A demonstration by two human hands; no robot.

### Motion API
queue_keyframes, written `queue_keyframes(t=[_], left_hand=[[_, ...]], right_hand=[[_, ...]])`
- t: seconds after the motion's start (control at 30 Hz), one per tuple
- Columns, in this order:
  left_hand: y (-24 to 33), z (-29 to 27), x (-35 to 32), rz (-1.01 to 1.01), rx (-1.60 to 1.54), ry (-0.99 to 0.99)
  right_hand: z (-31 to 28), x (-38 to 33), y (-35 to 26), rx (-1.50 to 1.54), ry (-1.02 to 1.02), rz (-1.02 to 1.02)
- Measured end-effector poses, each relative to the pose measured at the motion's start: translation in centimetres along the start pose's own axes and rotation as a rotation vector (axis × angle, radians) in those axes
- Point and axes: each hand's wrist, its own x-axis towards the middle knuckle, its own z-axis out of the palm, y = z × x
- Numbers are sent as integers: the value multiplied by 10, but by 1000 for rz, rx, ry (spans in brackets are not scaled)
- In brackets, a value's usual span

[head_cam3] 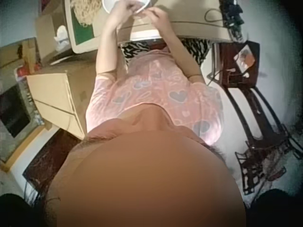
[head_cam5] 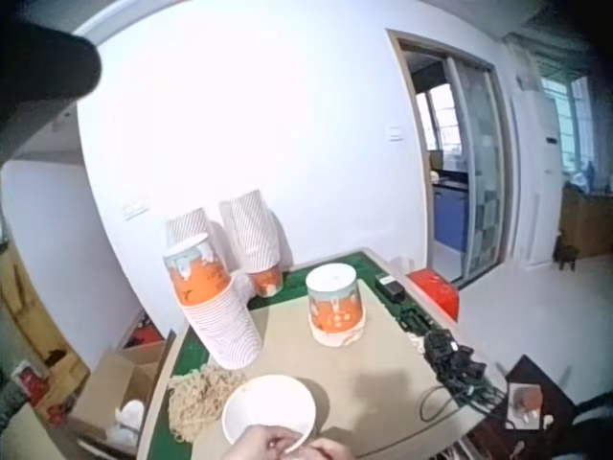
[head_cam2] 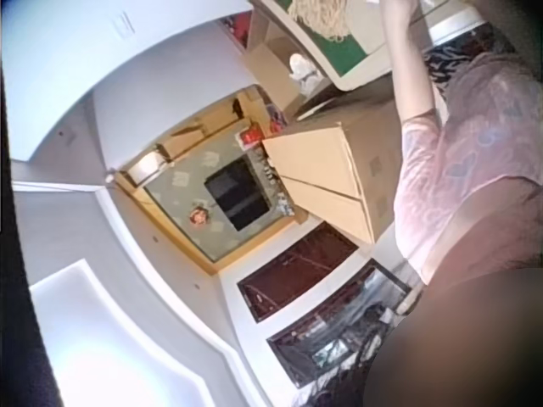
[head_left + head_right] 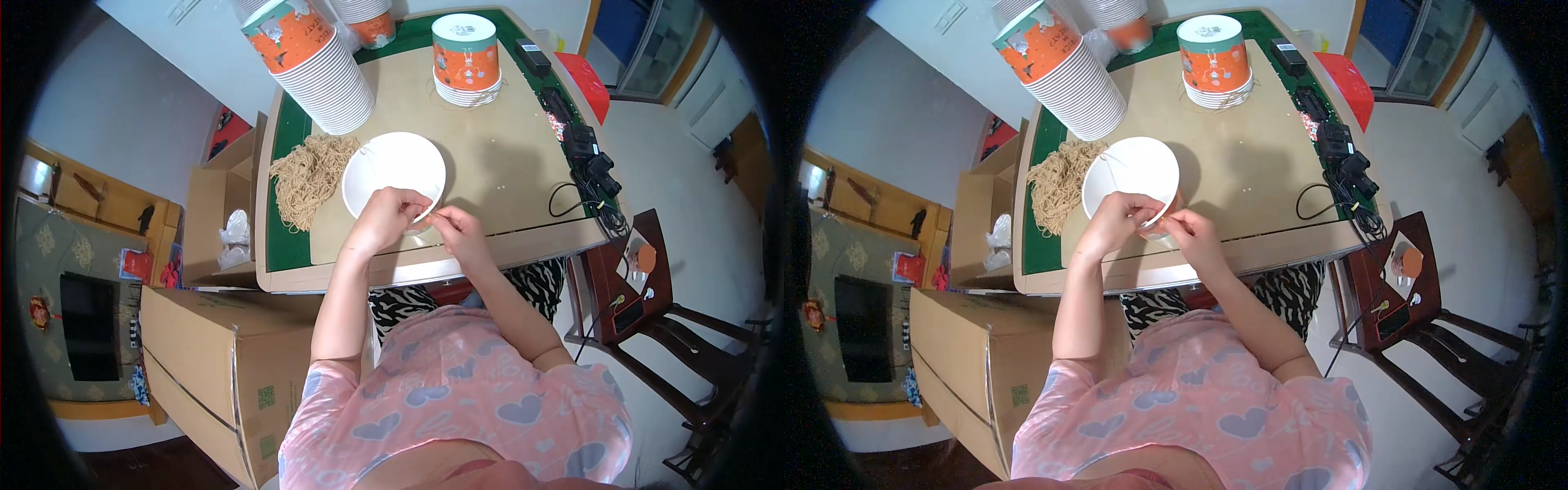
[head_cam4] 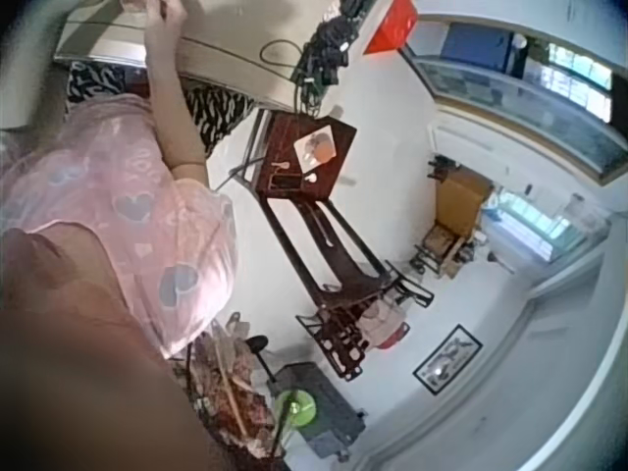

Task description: Threading and tying string around paper bowls for packaging.

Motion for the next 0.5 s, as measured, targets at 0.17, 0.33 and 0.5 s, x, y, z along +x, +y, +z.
queue_keyframes(t=[0.17,0.33,0.5], left_hand=[[-2,-2,0,48,5,-20],[-2,0,-1,86,100,-7],[-7,0,-15,89,-40,199]], right_hand=[[0,2,-1,6,-27,-10],[-2,-1,-4,28,-43,3],[-8,-15,-16,227,-124,143]])
